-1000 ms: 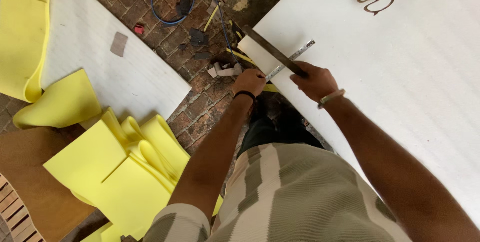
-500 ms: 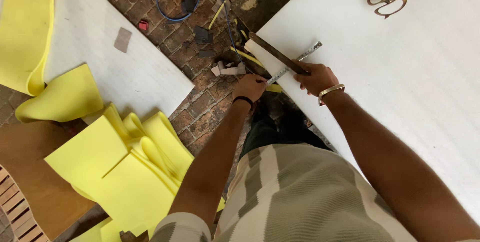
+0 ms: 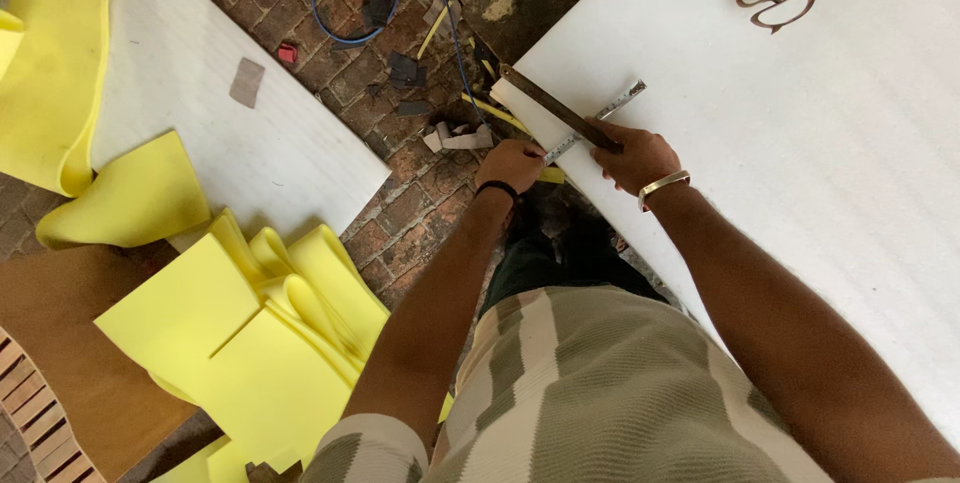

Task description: The person peels a yellow foam layer off a white foam sheet, carries the white foam sheet to a work table, and lays it flat. They measure the sheet with a tape measure and a metal ruler, align a long wooden straightedge across it, and cut the foam along the straightedge with a knife.

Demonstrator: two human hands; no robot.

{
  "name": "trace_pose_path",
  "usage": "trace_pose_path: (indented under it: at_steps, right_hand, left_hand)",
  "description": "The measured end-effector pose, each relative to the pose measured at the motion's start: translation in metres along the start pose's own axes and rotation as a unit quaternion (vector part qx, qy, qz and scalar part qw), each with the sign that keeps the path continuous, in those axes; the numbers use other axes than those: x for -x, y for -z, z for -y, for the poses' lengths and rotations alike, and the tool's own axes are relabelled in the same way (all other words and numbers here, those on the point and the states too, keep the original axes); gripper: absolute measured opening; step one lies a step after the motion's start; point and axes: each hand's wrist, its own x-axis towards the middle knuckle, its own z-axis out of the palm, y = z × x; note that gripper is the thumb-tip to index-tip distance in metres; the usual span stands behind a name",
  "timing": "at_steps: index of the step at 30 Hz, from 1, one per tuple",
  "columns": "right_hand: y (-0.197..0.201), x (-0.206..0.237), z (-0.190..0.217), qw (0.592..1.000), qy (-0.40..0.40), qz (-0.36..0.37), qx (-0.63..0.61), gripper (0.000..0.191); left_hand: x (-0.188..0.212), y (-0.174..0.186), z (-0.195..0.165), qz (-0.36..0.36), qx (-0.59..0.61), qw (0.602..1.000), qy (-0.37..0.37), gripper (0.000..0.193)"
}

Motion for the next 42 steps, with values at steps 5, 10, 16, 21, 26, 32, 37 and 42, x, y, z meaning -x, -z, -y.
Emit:
trace_pose_path:
  at_steps: [5, 10, 16, 21, 26, 32, 37, 42]
  right_hand:
    - [0.002, 0.001, -0.001, 1.0, 0.0, -0.008, 0.0, 0.051]
    - [-0.001, -0.005, -0.008, 0.999, 0.024, -0.015, 0.018, 0.05]
    - [-0.015, 0.002, -0.066, 0.987, 0.065, -0.088, -0.117, 0.039]
    - [-0.01, 0.022, -0.142, 0.966, 0.149, -0.201, -0.058, 0.027]
    - [0.004, 0.028, -0.176, 0.971, 0.077, -0.225, 0.024, 0.031]
    - [0.012, 0.028, -0.184, 0.958, 0.094, -0.263, 0.065, 0.029]
    - [0.024, 0.021, -0.18, 0.968, 0.063, -0.226, 0.092, 0.027]
    - [0.029, 0.009, -0.171, 0.959, 0.082, -0.23, 0.142, 0.028]
  left_hand:
    - [0.003, 0.001, -0.01, 0.008, 0.027, 0.998, 0.051, 0.029]
    - [0.005, 0.005, -0.02, 0.002, 0.0, 0.999, 0.041, 0.027]
    - [0.015, 0.005, -0.024, -0.016, -0.006, 0.999, 0.046, 0.026]
    - [0.018, 0.006, -0.029, 0.005, -0.021, 0.996, 0.085, 0.026]
    - [0.017, 0.004, -0.028, 0.003, -0.015, 0.998, 0.068, 0.026]
    - [0.016, 0.003, -0.029, 0.002, -0.003, 0.998, 0.066, 0.025]
    - [0.014, 0.001, -0.031, -0.008, -0.033, 0.998, 0.057, 0.025]
    - [0.009, -0.001, -0.027, 0.0, -0.01, 0.998, 0.06, 0.025]
